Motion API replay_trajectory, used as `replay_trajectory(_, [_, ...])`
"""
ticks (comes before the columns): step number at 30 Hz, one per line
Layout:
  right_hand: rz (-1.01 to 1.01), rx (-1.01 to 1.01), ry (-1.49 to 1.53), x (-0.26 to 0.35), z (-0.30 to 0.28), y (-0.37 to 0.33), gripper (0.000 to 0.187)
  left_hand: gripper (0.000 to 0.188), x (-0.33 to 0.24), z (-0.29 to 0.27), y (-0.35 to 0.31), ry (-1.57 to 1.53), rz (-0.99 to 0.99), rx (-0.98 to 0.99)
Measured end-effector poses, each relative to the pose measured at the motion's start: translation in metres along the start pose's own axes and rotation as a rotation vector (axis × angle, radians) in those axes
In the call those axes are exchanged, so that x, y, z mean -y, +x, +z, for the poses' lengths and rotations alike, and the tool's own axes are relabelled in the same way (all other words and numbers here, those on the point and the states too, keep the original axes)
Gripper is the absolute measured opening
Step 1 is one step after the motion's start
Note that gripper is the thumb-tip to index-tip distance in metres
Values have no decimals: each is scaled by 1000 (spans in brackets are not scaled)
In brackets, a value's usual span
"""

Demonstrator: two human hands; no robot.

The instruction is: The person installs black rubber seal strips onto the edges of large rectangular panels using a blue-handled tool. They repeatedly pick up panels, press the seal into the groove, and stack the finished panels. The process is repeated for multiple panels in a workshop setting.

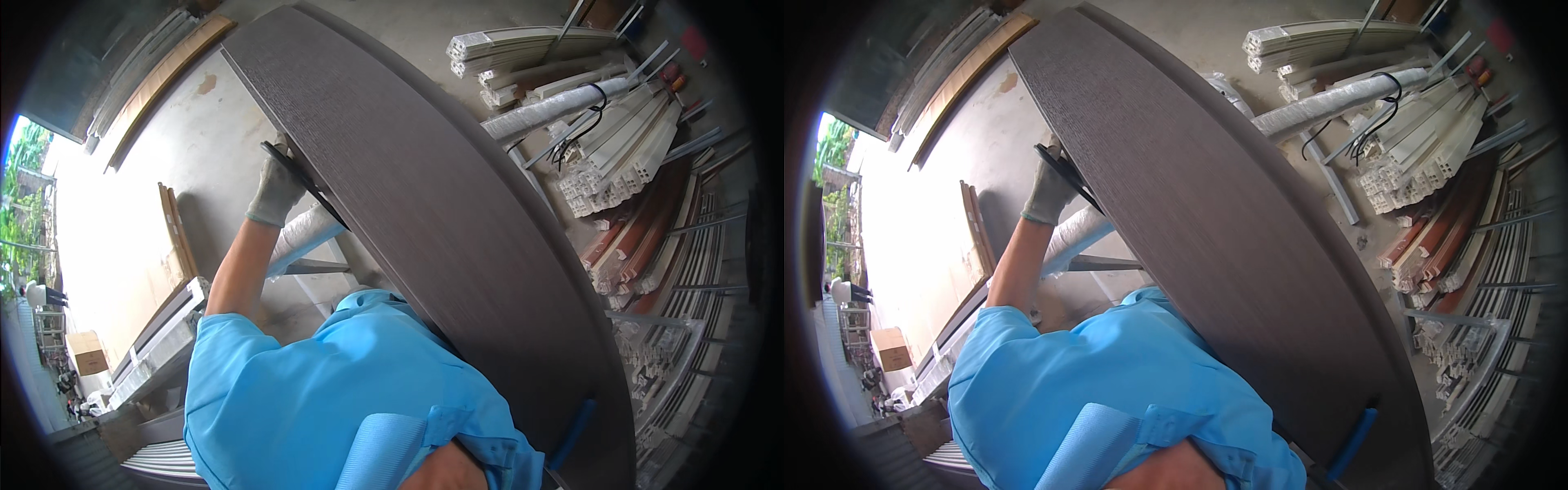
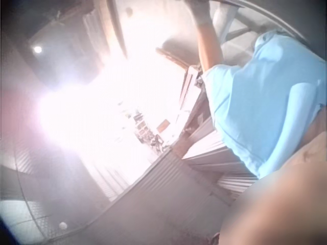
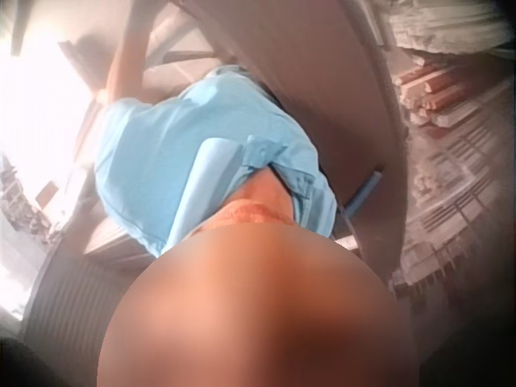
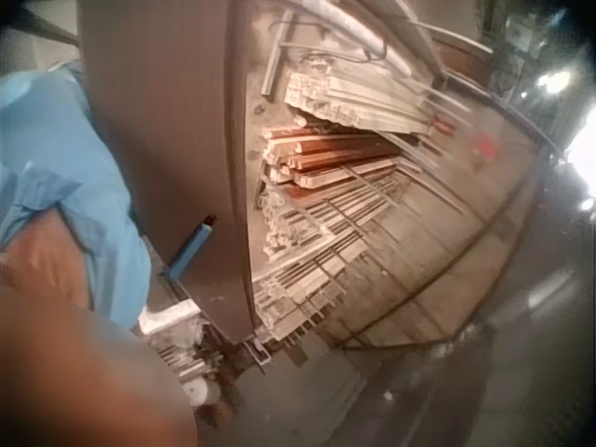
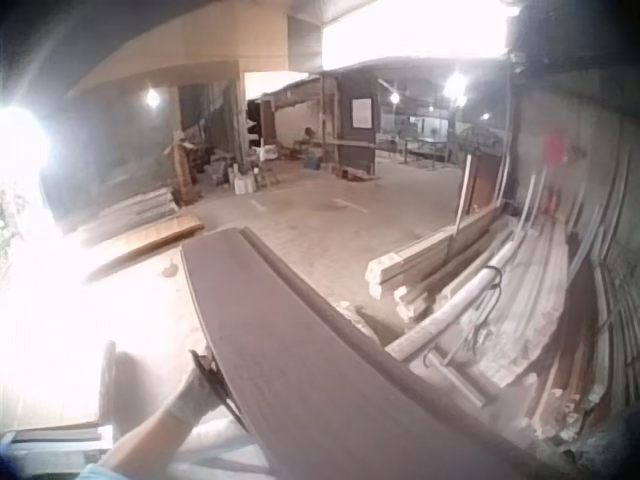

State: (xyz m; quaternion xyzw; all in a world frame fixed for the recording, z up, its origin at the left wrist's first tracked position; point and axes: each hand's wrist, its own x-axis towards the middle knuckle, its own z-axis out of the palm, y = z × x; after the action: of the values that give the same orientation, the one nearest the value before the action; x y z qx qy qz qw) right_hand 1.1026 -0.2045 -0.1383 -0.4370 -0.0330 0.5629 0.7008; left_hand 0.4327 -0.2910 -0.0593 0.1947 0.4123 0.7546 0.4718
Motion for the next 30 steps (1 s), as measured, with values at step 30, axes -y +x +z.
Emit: replay_trajectory(30, [-333,-403,391,-26,-220,-320,47,89,-49,58,-225,89,-251,1271])
